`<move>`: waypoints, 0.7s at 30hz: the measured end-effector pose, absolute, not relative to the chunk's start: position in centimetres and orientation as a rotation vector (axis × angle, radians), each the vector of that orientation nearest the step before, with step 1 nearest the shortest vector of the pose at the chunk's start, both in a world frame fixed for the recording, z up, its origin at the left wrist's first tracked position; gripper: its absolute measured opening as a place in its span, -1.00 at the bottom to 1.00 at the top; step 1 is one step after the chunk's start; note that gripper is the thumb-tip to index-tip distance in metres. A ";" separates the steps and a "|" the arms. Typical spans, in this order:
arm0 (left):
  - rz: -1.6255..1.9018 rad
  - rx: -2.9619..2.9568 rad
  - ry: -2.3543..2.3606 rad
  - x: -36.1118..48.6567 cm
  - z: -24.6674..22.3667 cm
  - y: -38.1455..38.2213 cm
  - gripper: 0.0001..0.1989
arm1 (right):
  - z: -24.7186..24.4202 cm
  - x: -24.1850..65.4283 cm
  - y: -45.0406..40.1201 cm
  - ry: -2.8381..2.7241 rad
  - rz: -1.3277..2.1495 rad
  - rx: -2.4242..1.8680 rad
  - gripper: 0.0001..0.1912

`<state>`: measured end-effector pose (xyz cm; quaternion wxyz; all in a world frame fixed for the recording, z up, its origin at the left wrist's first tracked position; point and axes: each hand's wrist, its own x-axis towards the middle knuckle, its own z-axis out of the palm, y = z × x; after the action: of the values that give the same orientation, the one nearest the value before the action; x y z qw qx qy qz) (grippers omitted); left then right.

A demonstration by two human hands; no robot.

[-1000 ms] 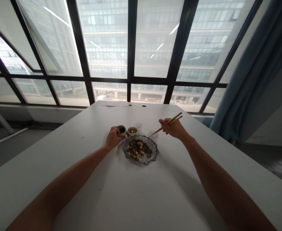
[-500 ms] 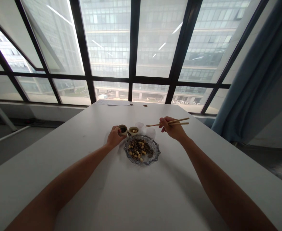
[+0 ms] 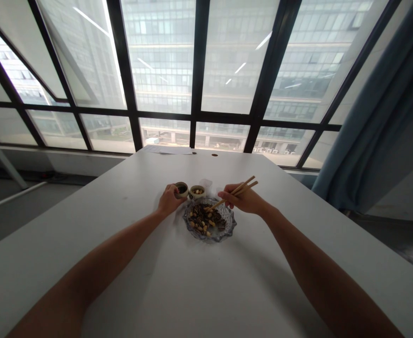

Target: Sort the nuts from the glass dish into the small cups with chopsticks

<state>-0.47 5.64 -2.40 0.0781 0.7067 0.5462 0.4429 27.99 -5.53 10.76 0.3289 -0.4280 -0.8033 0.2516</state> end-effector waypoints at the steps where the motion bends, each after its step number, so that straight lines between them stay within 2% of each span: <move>1: 1.324 2.115 1.638 -0.5 -2.4 5.6 -0.60 | 10.8 28.0 -5.6 -2.098 0.655 -1.119 -0.45; 5: 1.329 2.118 1.648 -0.5 -2.5 5.7 -0.59 | 10.9 28.1 -5.4 -2.001 0.720 -1.106 -0.42; 9: 1.325 2.125 1.659 -0.5 -2.6 5.7 -0.59 | 11.0 29.0 -4.2 -1.597 0.838 -1.113 -0.36; 15: 1.334 2.112 1.664 -0.4 -2.6 5.7 -0.61 | 11.1 31.3 -2.2 -1.217 0.997 -1.130 -0.45; 18: 1.348 2.106 1.652 -0.4 -2.6 5.8 -0.61 | 11.1 31.8 -2.2 -1.230 0.963 -1.131 -0.44; 21: 1.362 2.101 1.642 -0.5 -2.7 5.9 -0.61 | 11.3 31.7 -2.8 -1.335 0.735 -1.127 -0.37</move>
<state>-0.50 5.86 -2.71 0.0733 0.6998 0.5469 0.4537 31.74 -2.82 11.26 0.5836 -0.4830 -0.5719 0.3148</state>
